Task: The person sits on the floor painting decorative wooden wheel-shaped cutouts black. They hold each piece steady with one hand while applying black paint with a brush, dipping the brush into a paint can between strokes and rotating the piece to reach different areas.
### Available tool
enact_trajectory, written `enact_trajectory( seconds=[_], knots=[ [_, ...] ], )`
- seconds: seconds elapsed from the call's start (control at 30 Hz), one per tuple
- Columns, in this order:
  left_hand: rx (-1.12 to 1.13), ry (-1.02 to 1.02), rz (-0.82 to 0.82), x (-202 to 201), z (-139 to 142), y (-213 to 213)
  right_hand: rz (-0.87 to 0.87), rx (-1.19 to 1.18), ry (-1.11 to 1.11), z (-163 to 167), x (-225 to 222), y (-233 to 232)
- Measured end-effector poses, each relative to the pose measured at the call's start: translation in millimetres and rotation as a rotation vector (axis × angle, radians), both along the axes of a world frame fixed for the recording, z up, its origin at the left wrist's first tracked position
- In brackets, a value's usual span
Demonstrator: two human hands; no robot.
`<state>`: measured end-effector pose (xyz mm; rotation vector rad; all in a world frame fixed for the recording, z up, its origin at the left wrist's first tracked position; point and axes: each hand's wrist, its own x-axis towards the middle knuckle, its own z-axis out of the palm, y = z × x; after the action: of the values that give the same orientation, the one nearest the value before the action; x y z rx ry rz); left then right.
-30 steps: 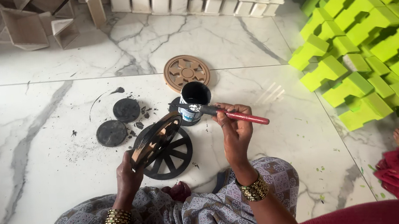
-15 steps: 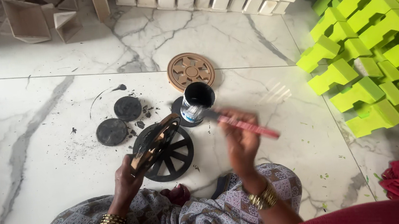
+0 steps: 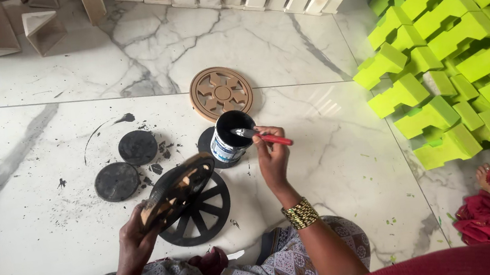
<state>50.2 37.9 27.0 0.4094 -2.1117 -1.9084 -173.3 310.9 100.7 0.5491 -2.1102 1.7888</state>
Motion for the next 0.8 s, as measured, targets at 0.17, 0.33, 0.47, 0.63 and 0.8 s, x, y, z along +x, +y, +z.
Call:
enact_trajectory(
  seconds=[0.17, 0.33, 0.47, 0.63, 0.8],
  knots=[
    [0.025, 0.003, -0.046, 4, 0, -2, 0.013, 0.184, 0.111, -7, -6, -15],
    [0.025, -0.066, -0.059, 6, -1, -1, 0.006, 0.067, -0.061, 0, -7, -1],
    [0.026, 0.012, -0.063, 4, 0, 0, -0.093, -0.322, -0.26, 8, -25, 29],
    [0.036, 0.047, -0.037, -4, 3, -2, -0.171, -0.657, -0.61, -3, -46, 69],
    [0.013, -0.011, -0.001, -10, 9, -3, -0.166, -0.785, -0.711, -5, -54, 84]
  ],
)
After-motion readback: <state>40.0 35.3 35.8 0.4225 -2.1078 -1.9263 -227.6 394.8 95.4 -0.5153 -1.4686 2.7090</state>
